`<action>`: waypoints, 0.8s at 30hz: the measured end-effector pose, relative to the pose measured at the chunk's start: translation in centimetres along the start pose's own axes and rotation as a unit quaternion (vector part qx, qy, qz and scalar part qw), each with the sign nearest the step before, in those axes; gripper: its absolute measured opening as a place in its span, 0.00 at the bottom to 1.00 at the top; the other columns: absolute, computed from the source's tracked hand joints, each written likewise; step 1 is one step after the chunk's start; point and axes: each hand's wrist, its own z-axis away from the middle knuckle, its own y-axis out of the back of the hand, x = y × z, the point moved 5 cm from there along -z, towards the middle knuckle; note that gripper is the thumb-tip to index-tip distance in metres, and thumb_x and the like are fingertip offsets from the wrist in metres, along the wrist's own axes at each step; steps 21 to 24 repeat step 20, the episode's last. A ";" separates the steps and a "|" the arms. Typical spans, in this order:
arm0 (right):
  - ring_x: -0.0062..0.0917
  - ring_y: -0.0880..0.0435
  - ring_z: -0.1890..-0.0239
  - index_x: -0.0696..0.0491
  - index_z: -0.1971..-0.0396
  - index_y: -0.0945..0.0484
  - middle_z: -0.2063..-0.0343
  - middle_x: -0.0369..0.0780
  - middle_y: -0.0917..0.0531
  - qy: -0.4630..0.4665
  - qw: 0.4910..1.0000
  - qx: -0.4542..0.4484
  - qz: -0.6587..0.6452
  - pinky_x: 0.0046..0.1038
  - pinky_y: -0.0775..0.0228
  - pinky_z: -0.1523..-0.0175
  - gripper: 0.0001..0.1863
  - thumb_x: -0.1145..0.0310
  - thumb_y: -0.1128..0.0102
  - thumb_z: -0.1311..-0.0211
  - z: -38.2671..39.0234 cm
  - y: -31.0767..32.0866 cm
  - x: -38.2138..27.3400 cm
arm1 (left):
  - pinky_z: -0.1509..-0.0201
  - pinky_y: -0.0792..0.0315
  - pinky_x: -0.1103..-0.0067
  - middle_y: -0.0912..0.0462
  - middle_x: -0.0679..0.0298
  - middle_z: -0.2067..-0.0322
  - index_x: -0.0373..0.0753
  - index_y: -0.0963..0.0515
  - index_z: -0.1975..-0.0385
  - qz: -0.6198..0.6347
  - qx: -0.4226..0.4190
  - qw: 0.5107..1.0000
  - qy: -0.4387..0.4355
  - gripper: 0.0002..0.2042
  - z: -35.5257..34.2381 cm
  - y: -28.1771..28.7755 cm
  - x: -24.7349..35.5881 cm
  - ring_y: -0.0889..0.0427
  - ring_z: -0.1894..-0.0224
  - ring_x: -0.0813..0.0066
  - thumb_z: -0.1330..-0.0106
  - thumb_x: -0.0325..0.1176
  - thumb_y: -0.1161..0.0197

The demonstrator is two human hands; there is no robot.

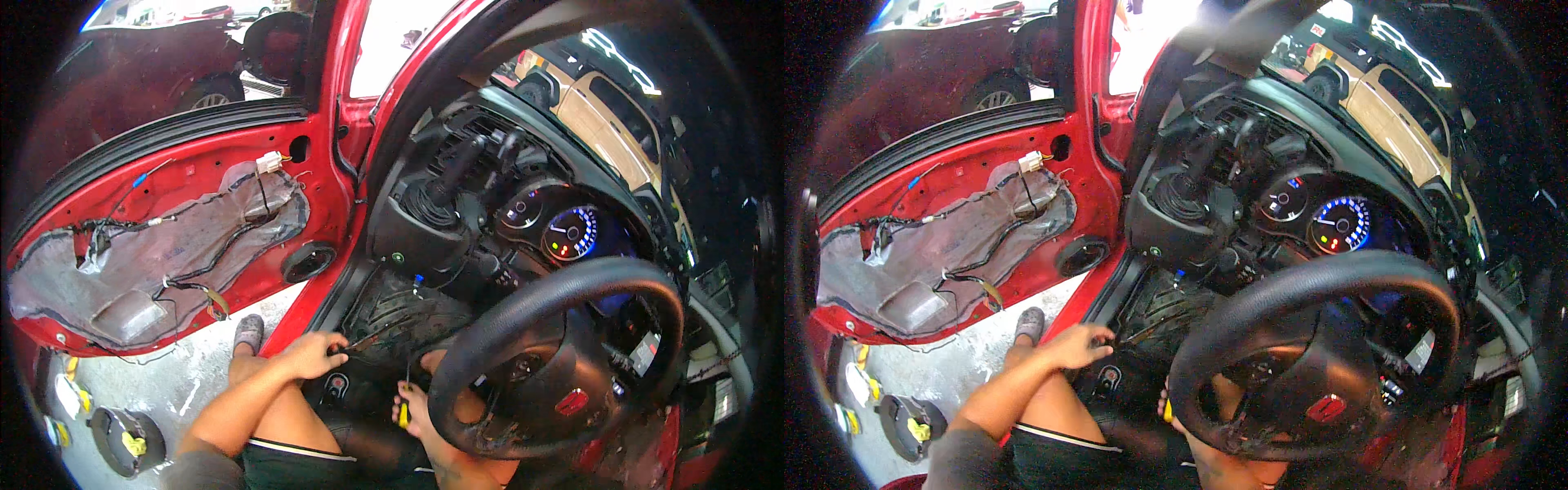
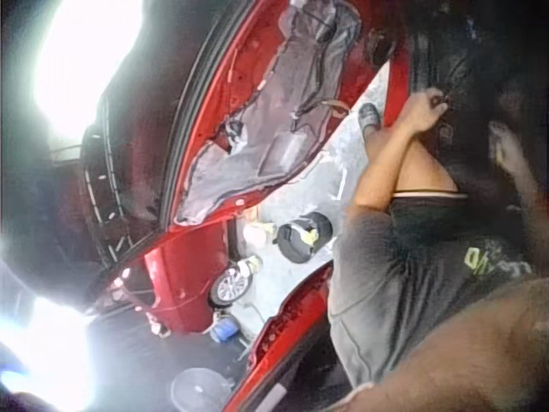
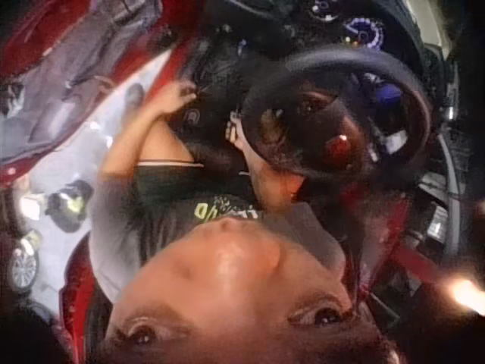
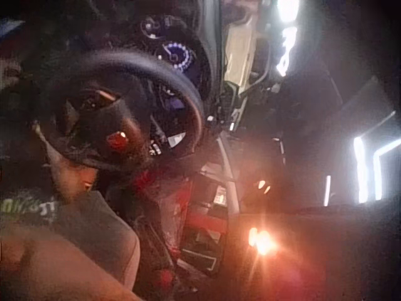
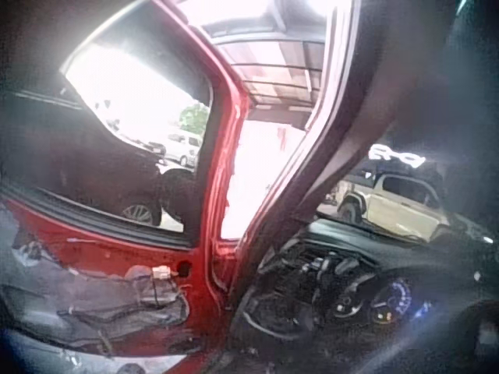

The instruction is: The person removes the center horn cover and a lower trim piece from the steering wheel using a screwdriver. They then detach the airbag module by unscrewing fasteners and disconnecting the electrical connector. Finally, they reattach the airbag module and snap the center horn cover back into place.

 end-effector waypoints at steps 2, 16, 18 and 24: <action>0.31 0.20 0.69 0.37 0.44 0.27 0.69 0.36 0.23 0.002 1.000 0.031 -0.004 0.38 0.23 0.67 0.11 0.64 0.40 0.21 -5.0 -1.4 -0.2 | 0.46 0.20 0.56 0.10 0.46 0.56 0.41 0.15 0.48 -0.078 -0.104 0.990 0.063 0.19 1.6 -2.4 -3.3 0.12 0.51 0.44 0.31 0.45 0.29; 0.36 0.08 0.59 0.58 0.49 0.16 0.54 0.48 0.09 0.571 0.567 -0.255 0.536 0.34 0.15 0.52 0.18 0.73 0.24 0.38 33.3 -20.0 -7.5 | 0.50 0.19 0.63 0.10 0.49 0.64 0.39 0.13 0.55 -0.036 -0.059 0.992 0.107 0.14 -2.1 -2.7 -5.5 0.09 0.56 0.56 0.32 0.42 0.27; 0.39 0.12 0.49 0.49 0.39 0.22 0.46 0.48 0.18 0.706 0.467 -0.224 0.482 0.41 0.17 0.51 0.29 0.58 0.24 0.37 41.2 -18.4 -15.5 | 0.50 0.19 0.64 0.09 0.53 0.65 0.39 0.13 0.55 -0.045 -0.027 0.996 0.069 0.15 -1.4 -2.9 -10.2 0.10 0.57 0.57 0.32 0.42 0.26; 0.46 0.17 0.41 0.46 0.31 0.29 0.36 0.54 0.27 0.760 0.419 -0.114 0.484 0.46 0.18 0.47 0.37 0.49 0.27 0.36 46.8 -16.4 -17.2 | 0.51 0.19 0.65 0.09 0.54 0.64 0.39 0.14 0.55 -0.018 -0.011 0.994 0.105 0.14 -1.0 -3.1 -10.1 0.10 0.58 0.58 0.32 0.41 0.25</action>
